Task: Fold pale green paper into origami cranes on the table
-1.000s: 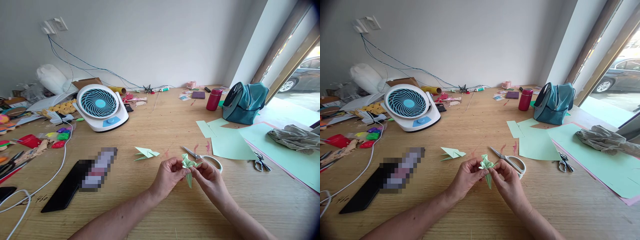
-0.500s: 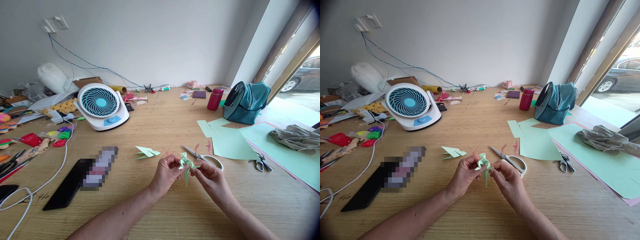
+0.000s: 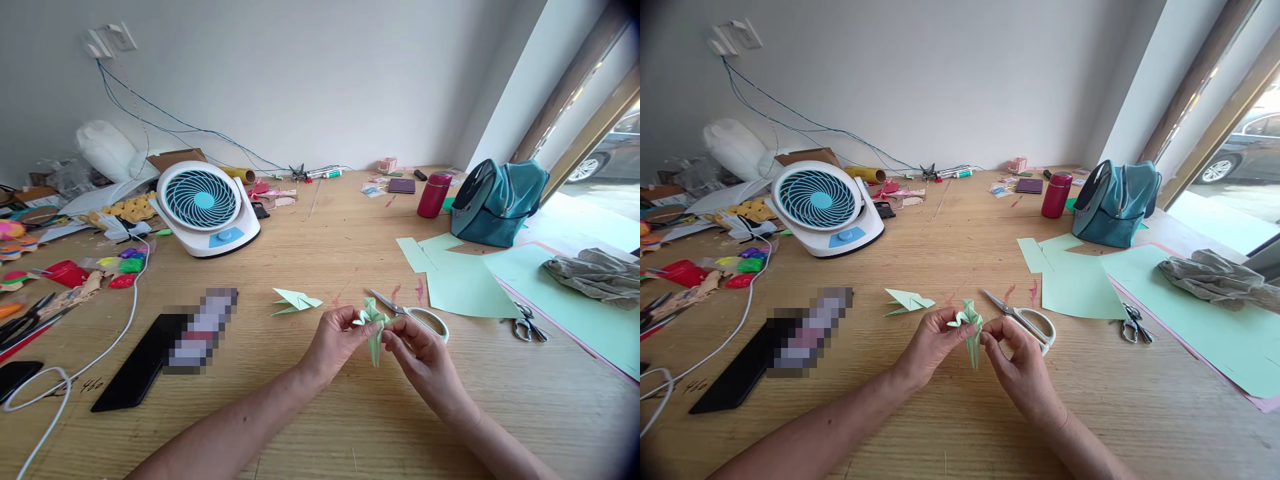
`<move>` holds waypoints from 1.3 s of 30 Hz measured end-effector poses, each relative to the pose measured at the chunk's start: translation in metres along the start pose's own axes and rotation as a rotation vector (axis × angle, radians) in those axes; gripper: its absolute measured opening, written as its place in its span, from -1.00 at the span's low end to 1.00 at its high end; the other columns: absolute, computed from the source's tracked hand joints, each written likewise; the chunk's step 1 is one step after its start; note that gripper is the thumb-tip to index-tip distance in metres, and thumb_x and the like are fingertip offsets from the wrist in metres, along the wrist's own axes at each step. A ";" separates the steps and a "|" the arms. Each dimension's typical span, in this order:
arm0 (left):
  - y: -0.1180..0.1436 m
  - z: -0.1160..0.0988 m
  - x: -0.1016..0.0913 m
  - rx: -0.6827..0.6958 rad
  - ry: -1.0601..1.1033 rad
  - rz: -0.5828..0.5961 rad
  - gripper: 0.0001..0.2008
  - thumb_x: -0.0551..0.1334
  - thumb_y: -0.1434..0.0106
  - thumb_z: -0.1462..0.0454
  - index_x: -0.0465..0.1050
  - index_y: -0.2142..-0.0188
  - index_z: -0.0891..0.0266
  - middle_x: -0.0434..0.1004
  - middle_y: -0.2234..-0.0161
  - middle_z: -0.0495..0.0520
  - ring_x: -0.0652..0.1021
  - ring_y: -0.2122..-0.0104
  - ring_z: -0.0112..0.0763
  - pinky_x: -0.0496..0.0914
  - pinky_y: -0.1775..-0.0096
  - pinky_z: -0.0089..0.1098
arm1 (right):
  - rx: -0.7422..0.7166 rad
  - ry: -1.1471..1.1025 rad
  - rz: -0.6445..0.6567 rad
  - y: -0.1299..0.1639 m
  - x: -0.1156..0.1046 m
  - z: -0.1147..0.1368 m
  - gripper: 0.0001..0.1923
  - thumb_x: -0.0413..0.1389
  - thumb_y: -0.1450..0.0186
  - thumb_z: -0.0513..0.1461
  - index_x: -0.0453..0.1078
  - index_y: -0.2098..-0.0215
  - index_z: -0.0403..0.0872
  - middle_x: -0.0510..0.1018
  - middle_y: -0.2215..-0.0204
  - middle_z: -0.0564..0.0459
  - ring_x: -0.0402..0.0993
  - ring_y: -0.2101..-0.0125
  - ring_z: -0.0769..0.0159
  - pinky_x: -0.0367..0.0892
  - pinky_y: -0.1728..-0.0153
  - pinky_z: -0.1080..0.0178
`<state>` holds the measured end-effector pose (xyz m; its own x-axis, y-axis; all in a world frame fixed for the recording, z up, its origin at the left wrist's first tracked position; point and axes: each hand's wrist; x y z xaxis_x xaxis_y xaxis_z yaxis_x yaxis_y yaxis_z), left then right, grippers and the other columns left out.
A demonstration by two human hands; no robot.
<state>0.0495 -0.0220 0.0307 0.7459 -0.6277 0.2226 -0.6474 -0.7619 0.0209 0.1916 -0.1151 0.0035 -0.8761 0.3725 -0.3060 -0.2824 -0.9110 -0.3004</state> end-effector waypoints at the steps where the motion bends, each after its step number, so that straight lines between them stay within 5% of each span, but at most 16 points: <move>1: 0.000 -0.002 0.000 0.002 0.026 -0.018 -0.71 0.45 -0.08 0.13 0.48 0.47 0.32 0.38 0.51 -0.07 0.35 0.43 -0.55 0.28 0.30 -0.51 | -0.041 0.018 -0.008 0.000 0.000 0.001 -0.90 0.08 -0.41 -0.18 0.37 0.26 -0.01 0.48 0.39 0.07 0.42 0.38 0.29 0.36 0.33 0.23; 3: 0.000 -0.005 0.000 -0.017 0.085 -0.056 -0.70 0.44 -0.09 0.13 0.46 0.48 0.31 0.36 0.51 -0.08 0.32 0.42 -0.56 0.25 0.30 -0.51 | -0.166 0.098 -0.038 0.001 0.000 0.002 -0.96 0.07 -0.40 -0.27 0.35 0.20 0.00 0.49 0.34 0.06 0.43 0.35 0.29 0.36 0.30 0.23; 8: 0.004 -0.004 0.003 -0.158 0.225 -0.076 -0.67 0.47 -0.06 0.11 0.44 0.45 0.30 0.32 0.49 -0.08 0.27 0.45 -0.58 0.21 0.35 -0.51 | -0.507 0.356 -0.074 0.001 -0.003 0.005 -0.75 0.09 -0.33 -0.42 0.32 0.09 -0.01 0.48 0.32 0.03 0.43 0.33 0.27 0.35 0.28 0.20; 15: 0.014 -0.003 0.011 -0.245 0.319 -0.038 -0.66 0.49 -0.03 0.12 0.45 0.39 0.29 0.39 0.41 -0.05 0.34 0.41 -0.59 0.26 0.32 -0.53 | -0.698 0.469 -0.072 -0.001 -0.012 0.010 -0.64 0.10 -0.29 -0.50 0.36 0.02 -0.04 0.53 0.30 -0.04 0.45 0.33 0.24 0.35 0.27 0.13; 39: 0.015 -0.010 0.008 -0.241 0.239 0.042 -0.61 0.52 0.05 0.10 0.46 0.36 0.28 0.51 0.40 -0.02 0.48 0.35 -0.47 0.39 0.23 -0.41 | -0.757 0.515 -0.025 -0.005 -0.018 0.015 -0.65 0.06 -0.29 -0.48 0.41 0.06 0.00 0.60 0.29 -0.02 0.54 0.28 0.23 0.41 0.14 0.07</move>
<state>0.0448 -0.0367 0.0426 0.6782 -0.5811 0.4499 -0.7167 -0.6582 0.2304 0.2029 -0.1199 0.0246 -0.5391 0.5892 -0.6018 0.1914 -0.6101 -0.7688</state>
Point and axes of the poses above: each hand's wrist, its own y-axis away from the middle knuckle, its own x-axis out of the palm, z = x × y
